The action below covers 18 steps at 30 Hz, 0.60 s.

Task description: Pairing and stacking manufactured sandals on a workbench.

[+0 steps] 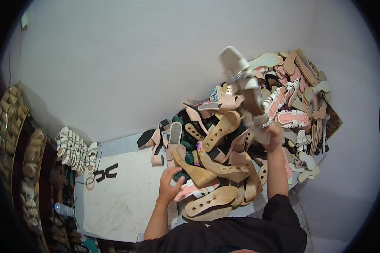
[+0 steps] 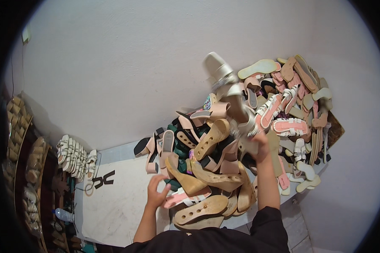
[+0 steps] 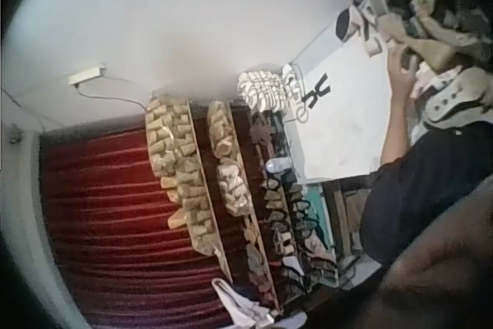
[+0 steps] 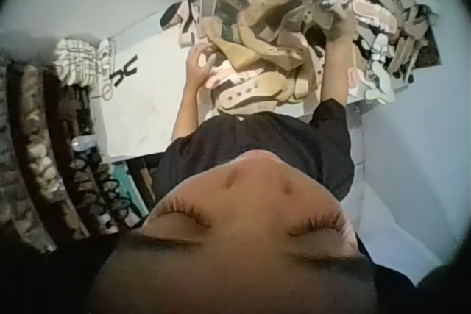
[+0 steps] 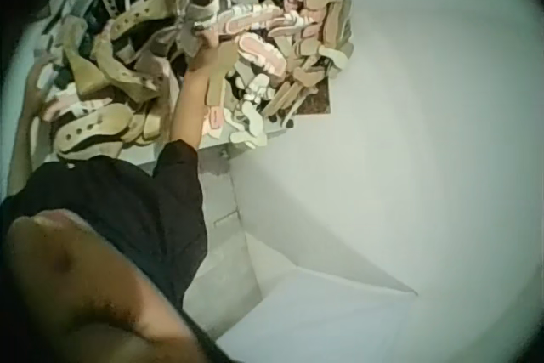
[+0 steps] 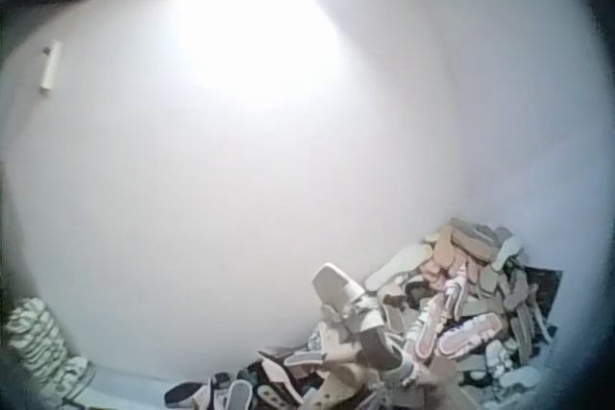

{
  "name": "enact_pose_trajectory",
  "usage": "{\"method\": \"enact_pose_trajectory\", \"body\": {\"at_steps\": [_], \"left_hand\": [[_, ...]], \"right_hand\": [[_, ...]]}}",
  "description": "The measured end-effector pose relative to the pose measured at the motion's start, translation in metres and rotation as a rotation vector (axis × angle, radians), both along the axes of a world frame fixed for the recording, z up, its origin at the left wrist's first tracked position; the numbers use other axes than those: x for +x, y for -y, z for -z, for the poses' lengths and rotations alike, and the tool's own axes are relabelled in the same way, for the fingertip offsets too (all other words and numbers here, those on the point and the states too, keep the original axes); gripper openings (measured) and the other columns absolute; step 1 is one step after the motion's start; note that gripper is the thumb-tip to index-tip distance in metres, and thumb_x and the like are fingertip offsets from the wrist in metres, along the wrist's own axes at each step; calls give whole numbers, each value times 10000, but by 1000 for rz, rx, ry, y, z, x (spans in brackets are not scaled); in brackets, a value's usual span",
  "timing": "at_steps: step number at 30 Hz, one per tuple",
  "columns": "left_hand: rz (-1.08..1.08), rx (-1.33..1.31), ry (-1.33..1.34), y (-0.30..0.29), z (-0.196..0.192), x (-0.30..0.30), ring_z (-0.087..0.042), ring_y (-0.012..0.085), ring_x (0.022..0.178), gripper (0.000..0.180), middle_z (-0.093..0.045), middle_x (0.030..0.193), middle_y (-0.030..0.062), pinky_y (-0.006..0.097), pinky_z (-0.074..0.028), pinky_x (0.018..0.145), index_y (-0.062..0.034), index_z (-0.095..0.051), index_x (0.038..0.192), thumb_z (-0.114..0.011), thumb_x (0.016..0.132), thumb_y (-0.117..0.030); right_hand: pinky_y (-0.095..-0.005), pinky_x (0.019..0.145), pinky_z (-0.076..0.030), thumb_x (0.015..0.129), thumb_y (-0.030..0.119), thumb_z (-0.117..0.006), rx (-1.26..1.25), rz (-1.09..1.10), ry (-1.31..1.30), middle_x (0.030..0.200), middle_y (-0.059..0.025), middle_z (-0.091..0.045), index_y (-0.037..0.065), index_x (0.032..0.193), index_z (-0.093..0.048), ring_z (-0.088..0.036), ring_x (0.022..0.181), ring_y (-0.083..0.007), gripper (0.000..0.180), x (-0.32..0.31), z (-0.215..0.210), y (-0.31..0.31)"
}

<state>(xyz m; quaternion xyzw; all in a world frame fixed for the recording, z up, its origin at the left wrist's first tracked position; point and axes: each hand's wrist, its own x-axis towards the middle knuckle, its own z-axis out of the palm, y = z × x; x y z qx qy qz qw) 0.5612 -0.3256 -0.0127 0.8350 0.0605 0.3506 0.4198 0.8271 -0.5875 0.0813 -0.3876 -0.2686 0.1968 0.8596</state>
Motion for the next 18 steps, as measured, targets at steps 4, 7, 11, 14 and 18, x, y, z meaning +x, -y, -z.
{"method": "enact_pose_trajectory", "body": {"at_steps": [4, 7, 11, 14, 18], "left_hand": [[-195, -184, 261, -20, -25, 2, -468, 249, 1049, 421, -501, 1137, 127, 329, -351, 903, -7, -487, 1132, -611, 740, -101], [-278, -169, 333, -37, -68, -17, -312, 244, 1233, 528, -354, 1324, 137, 353, -232, 1008, -16, -335, 1310, -495, 867, -253], [-180, -313, 88, -61, -89, -58, -481, 188, 1041, 464, -512, 1121, 110, 307, -372, 898, -47, -419, 1245, -544, 874, -296], [-180, -417, -20, -68, -73, -98, -505, 97, 820, 331, -563, 919, 48, 239, -421, 721, -51, -514, 1088, -596, 851, -268], [-177, -592, -242, -58, -30, -119, -535, 86, 658, 270, -571, 777, 17, 217, -438, 537, -41, -515, 997, -636, 828, -212]], "right_hand": [[-336, 893, -441, 488, 89, -542, 21, -432, -227, 1138, -155, -548, -42, 1282, -363, -559, 1005, -257, 825, -85, 44, -40], [-292, 868, -443, 456, 94, -546, -215, -630, -255, 1098, -142, -574, -44, 1271, -402, -576, 971, -225, 839, -125, 75, -57], [-249, 776, -458, 489, 83, -557, -398, -851, -257, 1002, -101, -604, -36, 1237, -453, -589, 862, -170, 765, -152, 103, -80], [-243, 707, -482, 570, 46, -553, -445, -832, -271, 962, -92, -613, -32, 1114, -523, -603, 808, -169, 551, -164, 92, -103], [-267, 714, -487, 657, 48, -538, -523, -717, -190, 906, -84, -612, -4, 1056, -562, -601, 798, -162, 403, -179, 110, -134]]}}
